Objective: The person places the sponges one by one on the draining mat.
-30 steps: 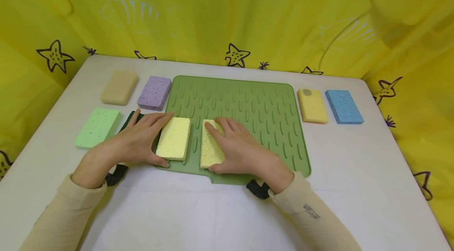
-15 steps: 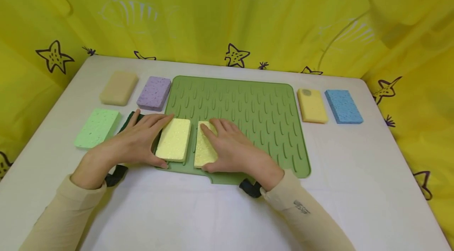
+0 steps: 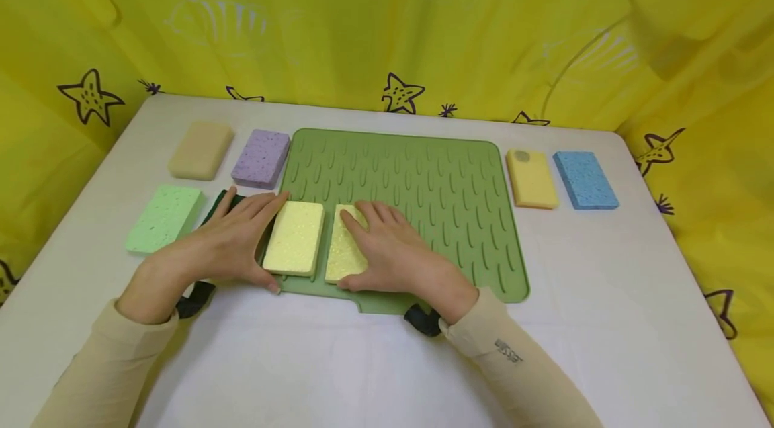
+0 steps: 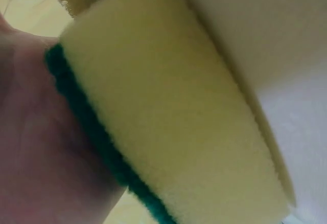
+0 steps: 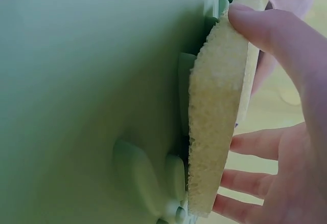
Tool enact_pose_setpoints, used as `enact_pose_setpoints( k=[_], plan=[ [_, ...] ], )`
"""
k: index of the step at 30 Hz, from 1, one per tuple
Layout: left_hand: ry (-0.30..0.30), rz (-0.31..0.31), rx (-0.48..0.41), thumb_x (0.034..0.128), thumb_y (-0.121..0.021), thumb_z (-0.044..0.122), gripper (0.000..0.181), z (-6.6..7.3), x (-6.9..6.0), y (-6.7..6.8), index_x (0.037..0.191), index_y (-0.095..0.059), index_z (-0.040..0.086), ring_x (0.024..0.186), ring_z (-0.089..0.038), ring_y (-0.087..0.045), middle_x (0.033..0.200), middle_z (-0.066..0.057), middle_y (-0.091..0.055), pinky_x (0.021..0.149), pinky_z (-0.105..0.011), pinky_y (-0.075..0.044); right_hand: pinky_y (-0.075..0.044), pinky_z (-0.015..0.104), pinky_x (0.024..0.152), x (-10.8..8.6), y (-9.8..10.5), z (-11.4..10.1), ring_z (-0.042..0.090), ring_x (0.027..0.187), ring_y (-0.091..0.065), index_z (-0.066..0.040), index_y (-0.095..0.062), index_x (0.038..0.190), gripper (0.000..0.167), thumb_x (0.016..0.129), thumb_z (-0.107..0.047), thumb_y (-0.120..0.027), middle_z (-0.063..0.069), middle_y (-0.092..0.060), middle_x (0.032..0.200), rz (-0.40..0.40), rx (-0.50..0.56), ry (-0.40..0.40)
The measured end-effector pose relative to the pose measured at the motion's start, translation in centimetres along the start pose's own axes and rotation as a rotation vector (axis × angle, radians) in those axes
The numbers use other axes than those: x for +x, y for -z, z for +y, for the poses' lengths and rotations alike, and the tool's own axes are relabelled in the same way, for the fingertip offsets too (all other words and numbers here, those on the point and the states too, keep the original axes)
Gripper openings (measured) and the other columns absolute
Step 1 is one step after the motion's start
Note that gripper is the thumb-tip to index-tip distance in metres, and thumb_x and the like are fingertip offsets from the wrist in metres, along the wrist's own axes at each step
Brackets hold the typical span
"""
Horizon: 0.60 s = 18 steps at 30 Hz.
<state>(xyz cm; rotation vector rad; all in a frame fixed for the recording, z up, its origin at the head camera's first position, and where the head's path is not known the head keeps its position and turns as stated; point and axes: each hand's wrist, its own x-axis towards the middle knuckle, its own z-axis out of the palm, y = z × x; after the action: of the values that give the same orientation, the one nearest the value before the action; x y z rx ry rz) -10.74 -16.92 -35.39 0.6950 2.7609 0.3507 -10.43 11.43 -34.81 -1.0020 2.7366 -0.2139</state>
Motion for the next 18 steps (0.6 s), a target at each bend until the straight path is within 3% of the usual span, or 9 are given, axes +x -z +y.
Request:
enact_pose_setpoints(
  k=[11, 18],
  plan=[
    [-0.001, 0.000, 0.029, 0.0509, -0.086, 0.069, 0.147, 0.1, -0.1, -0.1, 0.159, -0.010, 0.006, 0.151, -0.034, -0.022, 0.162, -0.015, -0.027, 0.120, -0.067, 0.004, -0.027, 0.055, 0.120, -0.2, 0.0, 0.1, 0.036, 0.147, -0.026, -0.014, -0.024, 0.159, 0.108, 0.078, -0.069, -0.068, 0.015, -0.023, 0.161, -0.013, 0.031, -0.017],
    [0.001, -0.008, 0.039, 0.0511, -0.085, 0.070, 0.147, 0.2, 0.1, -0.1, 0.159, -0.010, 0.005, 0.151, -0.034, -0.022, 0.162, -0.015, -0.027, 0.120, -0.067, 0.005, -0.030, 0.056, 0.118, -0.7, 0.4, 1.2, 0.037, 0.147, -0.026, -0.013, -0.025, 0.158, 0.105, 0.080, -0.068, -0.067, 0.013, -0.022, 0.162, 0.027, 0.063, -0.017]
  ],
)
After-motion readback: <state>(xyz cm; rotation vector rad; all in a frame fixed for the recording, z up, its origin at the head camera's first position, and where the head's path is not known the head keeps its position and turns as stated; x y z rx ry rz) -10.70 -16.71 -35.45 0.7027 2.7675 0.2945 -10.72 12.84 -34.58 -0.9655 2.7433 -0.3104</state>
